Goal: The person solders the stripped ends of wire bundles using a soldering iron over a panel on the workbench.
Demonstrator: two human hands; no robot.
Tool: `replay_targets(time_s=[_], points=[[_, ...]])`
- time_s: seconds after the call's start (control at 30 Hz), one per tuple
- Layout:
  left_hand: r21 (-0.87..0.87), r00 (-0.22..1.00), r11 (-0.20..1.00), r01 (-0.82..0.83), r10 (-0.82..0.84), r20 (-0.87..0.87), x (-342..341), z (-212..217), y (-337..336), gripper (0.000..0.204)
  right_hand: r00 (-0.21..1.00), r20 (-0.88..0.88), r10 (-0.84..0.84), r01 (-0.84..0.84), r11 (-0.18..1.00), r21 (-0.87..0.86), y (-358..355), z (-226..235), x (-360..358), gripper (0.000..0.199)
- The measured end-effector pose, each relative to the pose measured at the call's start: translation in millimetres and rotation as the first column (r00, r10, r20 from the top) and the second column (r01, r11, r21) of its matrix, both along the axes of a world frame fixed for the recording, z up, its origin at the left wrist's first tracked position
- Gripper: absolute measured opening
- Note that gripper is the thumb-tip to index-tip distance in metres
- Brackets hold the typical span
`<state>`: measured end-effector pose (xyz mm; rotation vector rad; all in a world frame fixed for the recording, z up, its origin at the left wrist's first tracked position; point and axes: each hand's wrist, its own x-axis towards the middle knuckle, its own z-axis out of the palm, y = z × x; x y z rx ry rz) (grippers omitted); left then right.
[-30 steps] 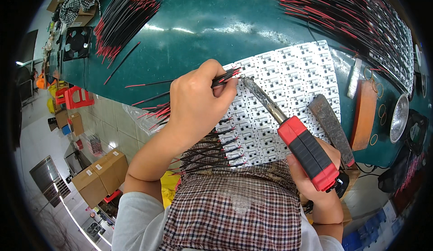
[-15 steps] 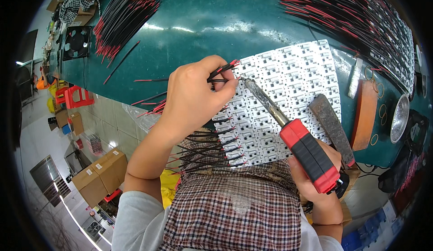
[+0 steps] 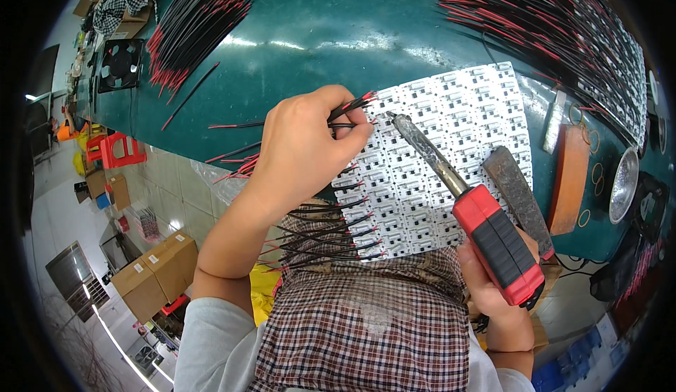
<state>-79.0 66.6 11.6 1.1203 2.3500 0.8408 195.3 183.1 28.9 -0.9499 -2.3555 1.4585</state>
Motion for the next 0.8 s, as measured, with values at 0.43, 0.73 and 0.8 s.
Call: replay_targets(time_s=[0.43,0.73,0.8], points=[[0.071,0.97,0.995,-0.064,0.078,-0.23,-5,8,-8,0.015,0.991,0.013,-0.133,0.133,0.987,-0.094,-5,5,4,0.017],[0.077,0.997,0.995,-0.067,0.064,0.041,15,18,-15,0.008,0.99,0.058,-0.128,0.133,0.986,-0.096,-5,10,13,0.018],[0.092,0.999,0.996,-0.008,0.011,-0.03,18,7,-19,0.008,0.992,0.052,-0.116,0.121,0.988,-0.092,-6,9,15,0.018]])
